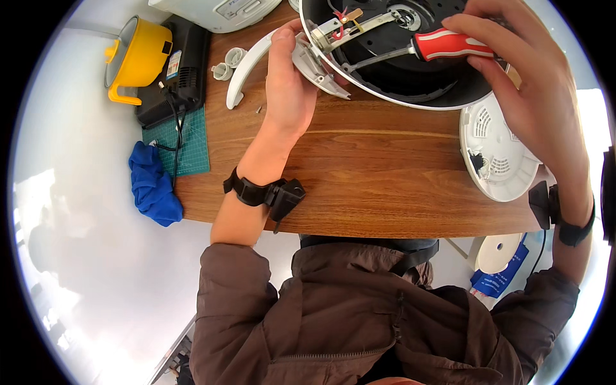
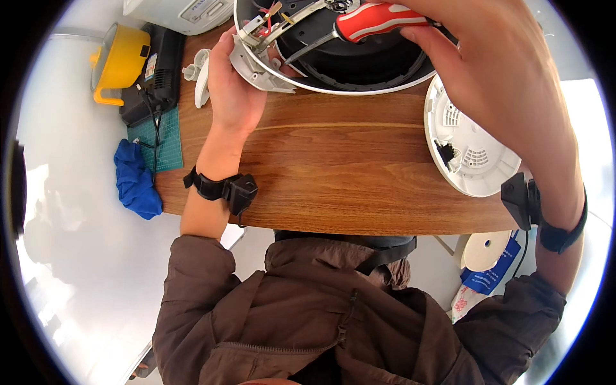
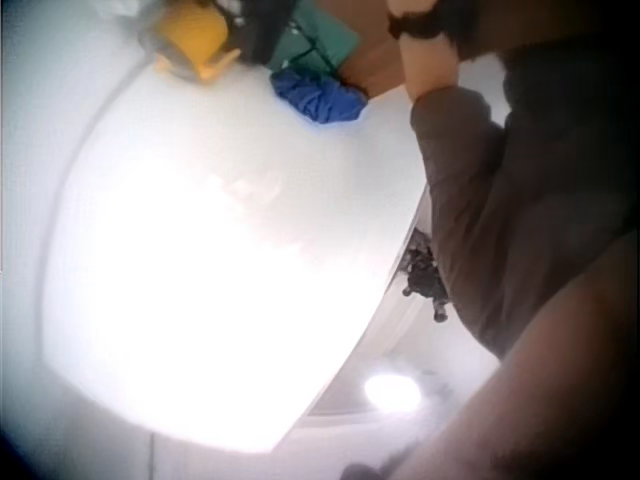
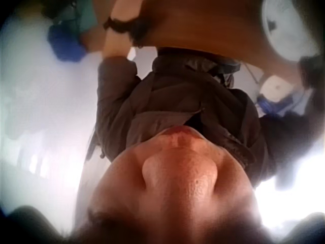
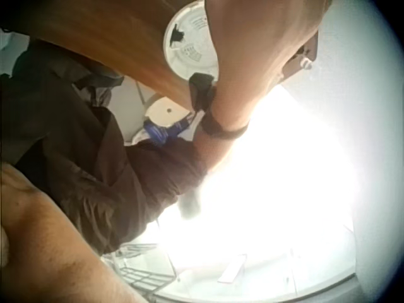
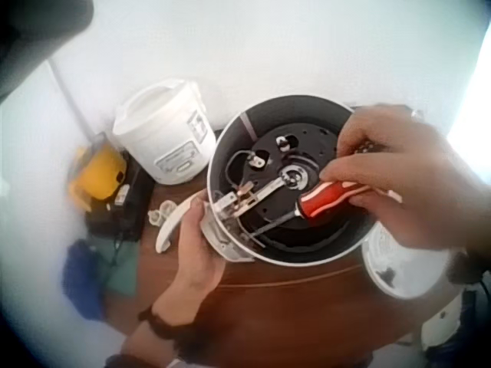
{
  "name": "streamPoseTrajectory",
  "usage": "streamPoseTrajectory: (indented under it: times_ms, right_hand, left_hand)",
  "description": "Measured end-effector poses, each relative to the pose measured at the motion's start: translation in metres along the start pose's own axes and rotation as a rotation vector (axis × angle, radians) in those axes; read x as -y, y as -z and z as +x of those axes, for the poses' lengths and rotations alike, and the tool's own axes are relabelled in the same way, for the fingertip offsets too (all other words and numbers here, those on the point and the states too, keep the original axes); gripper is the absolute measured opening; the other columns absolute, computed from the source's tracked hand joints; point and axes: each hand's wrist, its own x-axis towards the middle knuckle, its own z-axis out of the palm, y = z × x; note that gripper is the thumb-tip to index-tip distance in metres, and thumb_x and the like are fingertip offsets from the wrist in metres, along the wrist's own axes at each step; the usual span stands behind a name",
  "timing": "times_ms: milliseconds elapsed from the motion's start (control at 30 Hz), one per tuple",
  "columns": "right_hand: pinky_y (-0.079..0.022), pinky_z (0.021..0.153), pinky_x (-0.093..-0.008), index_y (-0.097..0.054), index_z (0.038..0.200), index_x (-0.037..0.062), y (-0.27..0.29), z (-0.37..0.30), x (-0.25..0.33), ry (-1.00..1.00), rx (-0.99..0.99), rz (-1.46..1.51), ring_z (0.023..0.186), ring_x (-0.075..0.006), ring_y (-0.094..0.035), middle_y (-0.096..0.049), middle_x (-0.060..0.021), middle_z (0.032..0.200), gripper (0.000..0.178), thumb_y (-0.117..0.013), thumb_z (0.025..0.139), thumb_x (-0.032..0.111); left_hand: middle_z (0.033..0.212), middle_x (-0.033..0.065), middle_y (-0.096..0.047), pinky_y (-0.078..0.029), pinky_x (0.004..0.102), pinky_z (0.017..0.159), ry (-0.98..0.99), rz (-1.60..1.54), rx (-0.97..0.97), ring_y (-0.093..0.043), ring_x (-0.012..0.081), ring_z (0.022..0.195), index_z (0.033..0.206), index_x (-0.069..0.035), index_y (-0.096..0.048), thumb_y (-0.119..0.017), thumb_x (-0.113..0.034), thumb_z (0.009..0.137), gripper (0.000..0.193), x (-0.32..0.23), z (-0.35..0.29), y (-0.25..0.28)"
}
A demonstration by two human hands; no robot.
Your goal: The person disassembles a white rice cooker by removing the inner pot, unscrewing the base plate, detaching the heating element, and separating the lid assembly. The person uses a screwdriver to remove screws and sets components aside on the table.
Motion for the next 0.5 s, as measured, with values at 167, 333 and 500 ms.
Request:
streamPoseTrajectory:
  times_ms: [167, 333, 500]
  right_hand:
    - [-0.052, 0.073, -0.0362, -0.075, 0.100, 0.0031, -0.009, 0.014, 0.003, -0.023, 0.003, 0.038, 0.088, -0.0265, -0.063, -0.063, -0.0107, 0.100, 0.028, -0.081, 0.073, -0.001]
    - [-0.053, 0.072, -0.0337, -0.075, 0.101, 0.0035, -0.012, 0.013, 0.001, -0.045, 0.043, 0.014, 0.089, -0.0244, -0.063, -0.063, -0.0094, 0.102, 0.030, -0.080, 0.072, -0.002]
    - [-0.054, 0.073, -0.0339, -0.075, 0.103, 0.0037, -0.012, 0.013, -0.003, -0.103, 0.069, 0.091, 0.090, -0.0243, -0.064, -0.063, -0.0096, 0.104, 0.032, -0.080, 0.072, -0.003]
  left_hand:
    - [0.113, 0.0127, -0.069, -0.065, 0.0421, 0.070, -0.015, 0.174, -0.007, -0.070, 0.0229, 0.083, 0.146, -0.006, -0.043, -0.030, -0.041, 0.109, 0.052, -0.005, -0.003, -0.009]
    - [0.111, 0.0150, -0.071, -0.064, 0.0376, 0.057, 0.112, 0.208, -0.008, -0.072, 0.0239, 0.073, 0.151, -0.011, -0.040, -0.020, -0.044, 0.107, 0.059, -0.011, -0.007, -0.018]
    - [0.105, 0.0150, -0.073, -0.064, 0.0391, 0.053, 0.182, 0.183, 0.042, -0.073, 0.0257, 0.071, 0.147, -0.009, -0.047, -0.019, -0.044, 0.106, 0.060, -0.011, -0.006, -0.017]
